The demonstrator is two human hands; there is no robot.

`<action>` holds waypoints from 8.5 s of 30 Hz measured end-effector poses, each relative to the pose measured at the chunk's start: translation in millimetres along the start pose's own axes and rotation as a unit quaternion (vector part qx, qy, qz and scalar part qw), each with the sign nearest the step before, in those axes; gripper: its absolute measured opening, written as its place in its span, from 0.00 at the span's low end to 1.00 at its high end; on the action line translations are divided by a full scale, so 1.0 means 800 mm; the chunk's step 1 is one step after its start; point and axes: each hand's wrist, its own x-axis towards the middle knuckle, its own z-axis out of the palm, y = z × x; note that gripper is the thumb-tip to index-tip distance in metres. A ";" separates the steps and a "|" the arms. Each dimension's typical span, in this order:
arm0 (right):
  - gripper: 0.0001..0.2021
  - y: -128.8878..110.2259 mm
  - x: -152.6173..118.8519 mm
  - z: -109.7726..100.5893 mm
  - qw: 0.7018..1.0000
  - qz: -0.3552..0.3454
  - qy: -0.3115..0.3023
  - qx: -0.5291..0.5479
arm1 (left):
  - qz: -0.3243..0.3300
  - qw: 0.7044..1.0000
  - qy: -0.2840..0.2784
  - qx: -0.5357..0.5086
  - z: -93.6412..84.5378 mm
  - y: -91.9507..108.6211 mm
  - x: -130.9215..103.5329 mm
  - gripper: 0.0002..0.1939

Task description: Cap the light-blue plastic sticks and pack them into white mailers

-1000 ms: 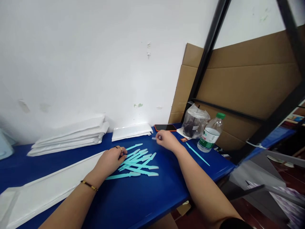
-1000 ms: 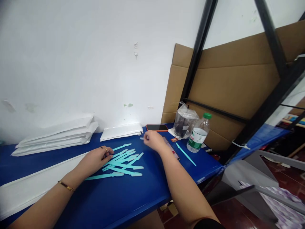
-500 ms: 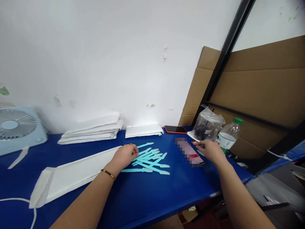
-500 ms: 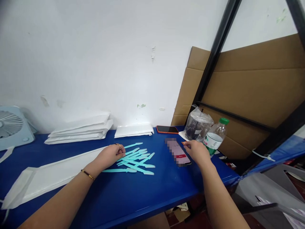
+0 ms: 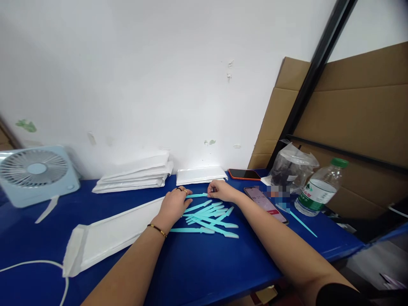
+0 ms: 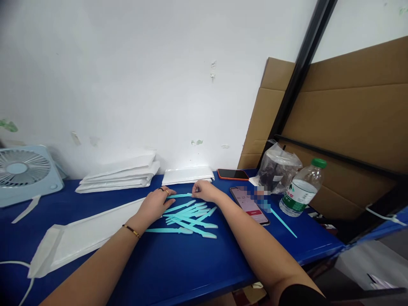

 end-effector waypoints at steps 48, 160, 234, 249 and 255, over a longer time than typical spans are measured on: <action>0.12 0.011 -0.035 -0.036 0.987 -0.061 -0.148 0.020 | 0.015 0.985 -0.145 -0.092 -0.008 0.011 -0.003 0.12; 0.12 -0.001 -0.054 -0.058 0.979 -0.029 -0.197 -0.036 | -0.012 0.983 -0.181 -0.011 -0.021 0.030 -0.004 0.09; 0.06 -0.087 -0.110 -0.066 0.988 0.026 0.149 -0.001 | -0.059 0.850 -0.092 -0.516 -0.014 0.067 -0.026 0.25; 0.11 -0.066 -0.059 -0.019 0.947 -0.023 0.165 0.276 | -0.089 0.865 -0.021 -0.493 -0.005 0.039 -0.014 0.21; 0.13 -0.056 -0.064 -0.029 0.969 -0.046 0.170 0.170 | -0.078 0.785 -0.031 -0.614 -0.009 0.034 -0.014 0.23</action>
